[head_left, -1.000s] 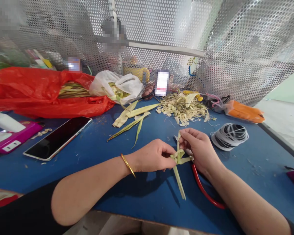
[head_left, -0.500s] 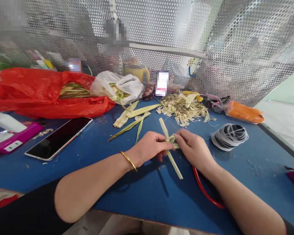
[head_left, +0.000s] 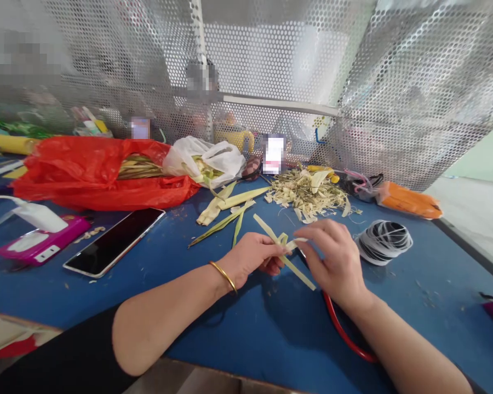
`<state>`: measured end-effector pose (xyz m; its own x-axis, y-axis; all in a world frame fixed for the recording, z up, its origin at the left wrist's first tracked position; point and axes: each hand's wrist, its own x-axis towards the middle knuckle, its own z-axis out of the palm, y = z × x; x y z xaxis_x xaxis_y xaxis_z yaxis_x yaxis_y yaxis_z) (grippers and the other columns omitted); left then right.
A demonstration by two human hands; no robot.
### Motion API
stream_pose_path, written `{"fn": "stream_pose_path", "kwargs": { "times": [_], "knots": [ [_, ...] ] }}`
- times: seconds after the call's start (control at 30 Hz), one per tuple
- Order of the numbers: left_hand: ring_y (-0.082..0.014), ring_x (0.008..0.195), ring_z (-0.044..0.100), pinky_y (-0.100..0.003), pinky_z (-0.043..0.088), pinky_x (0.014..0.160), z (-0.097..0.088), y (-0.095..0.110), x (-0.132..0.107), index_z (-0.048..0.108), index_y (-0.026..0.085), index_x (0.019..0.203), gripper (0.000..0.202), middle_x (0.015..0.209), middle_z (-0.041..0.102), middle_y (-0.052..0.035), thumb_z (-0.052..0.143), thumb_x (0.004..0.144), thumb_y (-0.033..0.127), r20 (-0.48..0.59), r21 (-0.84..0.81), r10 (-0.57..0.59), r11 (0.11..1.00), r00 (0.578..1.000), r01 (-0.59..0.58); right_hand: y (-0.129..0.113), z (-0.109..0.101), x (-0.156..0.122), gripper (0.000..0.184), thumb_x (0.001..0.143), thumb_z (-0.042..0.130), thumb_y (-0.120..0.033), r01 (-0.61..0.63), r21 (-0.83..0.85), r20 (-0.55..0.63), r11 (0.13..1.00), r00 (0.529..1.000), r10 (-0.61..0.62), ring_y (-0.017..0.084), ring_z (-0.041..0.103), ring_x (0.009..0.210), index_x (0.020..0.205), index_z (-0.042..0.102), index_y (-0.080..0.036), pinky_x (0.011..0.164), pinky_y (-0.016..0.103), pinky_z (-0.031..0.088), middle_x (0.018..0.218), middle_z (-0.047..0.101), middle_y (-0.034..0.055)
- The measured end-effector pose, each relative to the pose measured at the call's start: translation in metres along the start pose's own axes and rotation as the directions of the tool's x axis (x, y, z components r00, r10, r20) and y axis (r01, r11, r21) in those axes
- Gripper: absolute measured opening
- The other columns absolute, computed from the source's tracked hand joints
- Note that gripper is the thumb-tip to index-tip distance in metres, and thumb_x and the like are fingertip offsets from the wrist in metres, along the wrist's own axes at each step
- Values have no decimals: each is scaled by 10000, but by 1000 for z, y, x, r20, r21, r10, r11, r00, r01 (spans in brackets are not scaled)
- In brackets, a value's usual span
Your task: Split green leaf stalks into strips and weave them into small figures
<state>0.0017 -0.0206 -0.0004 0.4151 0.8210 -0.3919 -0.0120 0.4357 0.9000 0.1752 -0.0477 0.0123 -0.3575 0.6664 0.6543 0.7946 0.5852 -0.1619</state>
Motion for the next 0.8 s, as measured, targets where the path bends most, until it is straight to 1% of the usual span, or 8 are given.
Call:
{"fn": "stream_pose_path", "kwargs": {
  "times": [0.03,0.1,0.17,0.23,0.3,0.47,0.6,0.8],
  "knots": [
    [-83,477,530,-227,457,535,0,0,1,628,120,617,267,550,599,0,785,588,334,-24,-31,4,1000,1000,-5,-5,-1,0,148,921,494,-207,133,-8,60,991,989,-132,187,571,810,940,640,-210,782,345,380,854,635,56],
    [-59,460,480,-197,411,497,2,-2,2,600,123,578,301,510,553,32,819,536,326,-65,-81,11,997,998,-16,-14,1,-1,189,940,448,-169,351,-30,221,936,915,-336,174,546,766,923,633,-204,781,348,369,812,624,43],
    [-46,450,435,-182,349,457,4,-3,2,583,125,552,339,484,513,52,842,494,335,-100,-101,18,994,995,-28,-22,7,-3,206,947,424,-145,474,-91,334,876,843,-421,185,529,778,895,620,-180,789,357,367,805,606,49],
    [-52,459,437,-185,316,444,5,-5,2,583,124,548,364,485,516,49,853,472,356,-118,-107,18,994,993,-31,-26,13,-5,197,941,426,-134,530,-159,380,833,811,-444,200,518,791,864,605,-162,787,365,369,807,590,56],
    [-53,464,434,-188,310,448,6,-5,2,584,125,543,373,484,515,49,861,463,362,-115,-114,22,993,993,-36,-26,17,-7,198,939,420,-126,541,-202,381,817,812,-443,205,507,782,842,590,-158,778,369,368,803,578,55],
    [-60,495,465,-188,341,478,3,-1,1,616,124,576,348,510,542,42,865,484,349,-72,-121,45,991,996,-54,-22,15,-7,234,948,375,-106,462,-229,310,857,869,-386,189,470,717,825,567,-157,752,365,354,773,549,42],
    [-87,526,528,-196,363,483,2,1,1,631,116,600,358,562,608,-1,867,477,357,-99,-123,24,992,995,-36,-22,12,-5,188,953,391,-134,459,-161,332,874,859,-390,185,471,744,913,573,-164,760,358,350,827,557,40],
    [-80,489,515,-197,385,480,0,-3,5,619,120,595,352,532,580,15,867,475,338,-118,-170,-9,985,993,-11,-24,12,-5,183,929,414,-107,486,-200,327,851,851,-410,186,468,729,855,574,-156,732,356,356,840,566,52]
  ]
}}
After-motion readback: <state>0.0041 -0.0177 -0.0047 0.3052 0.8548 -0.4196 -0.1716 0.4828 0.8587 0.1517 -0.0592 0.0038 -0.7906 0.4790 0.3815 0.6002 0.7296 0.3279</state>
